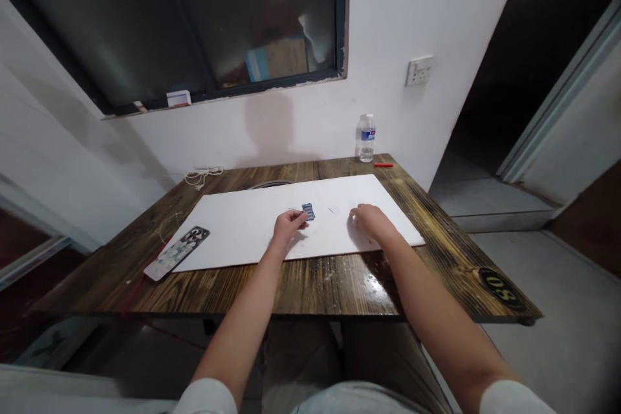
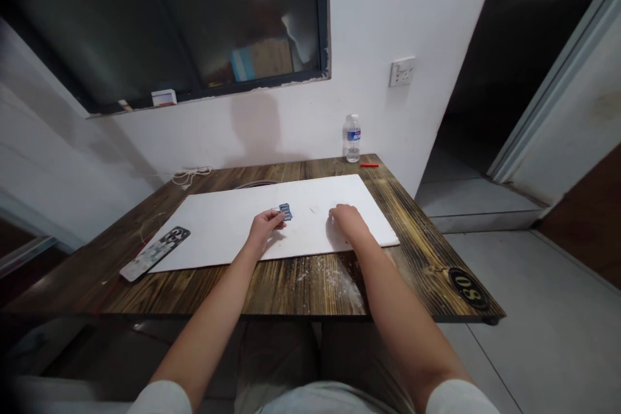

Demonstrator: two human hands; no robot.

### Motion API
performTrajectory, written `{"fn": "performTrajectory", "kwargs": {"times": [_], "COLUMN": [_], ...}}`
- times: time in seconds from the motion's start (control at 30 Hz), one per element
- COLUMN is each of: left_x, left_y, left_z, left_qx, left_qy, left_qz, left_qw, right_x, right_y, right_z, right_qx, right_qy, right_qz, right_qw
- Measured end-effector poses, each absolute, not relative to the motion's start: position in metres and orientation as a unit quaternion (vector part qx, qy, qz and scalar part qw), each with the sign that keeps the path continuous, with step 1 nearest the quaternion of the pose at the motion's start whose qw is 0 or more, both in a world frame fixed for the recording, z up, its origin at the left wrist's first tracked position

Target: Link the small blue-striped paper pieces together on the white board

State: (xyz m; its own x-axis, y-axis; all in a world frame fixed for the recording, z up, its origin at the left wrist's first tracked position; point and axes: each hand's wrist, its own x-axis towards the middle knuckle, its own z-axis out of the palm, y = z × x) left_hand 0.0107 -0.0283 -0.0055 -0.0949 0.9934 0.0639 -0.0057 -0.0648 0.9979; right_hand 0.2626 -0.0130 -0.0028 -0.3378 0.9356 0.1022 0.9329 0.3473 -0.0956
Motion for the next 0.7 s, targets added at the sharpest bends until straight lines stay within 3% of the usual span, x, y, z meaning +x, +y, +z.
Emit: {"fn": "performTrajectory", "kwargs": {"times": [0.27,0.57,0.7], "left_x": [0.010,0.011,0.012], "left_y": [-0.028,-0.028,-0.030], "left_z": [-0.006,-0.007,-0.005], "left_qx": [0.486,0.494,0.495], "left_qy": [0.504,0.496,0.498], "left_qz": [0.543,0.534,0.529], "left_qw": [0.464,0.473,0.476], "right_x": [0.268,0.235,0.218], "right_y": [-0.017,-0.024,-0.032], "right_z": [0.003,0.004,0.003], "right_qx": [-0.591,-0.474,-0.396], "right_qy": [-0.795,-0.791,-0.795], "right_qz": [0.055,0.084,0.151], "right_qw": [0.126,0.378,0.434]}}
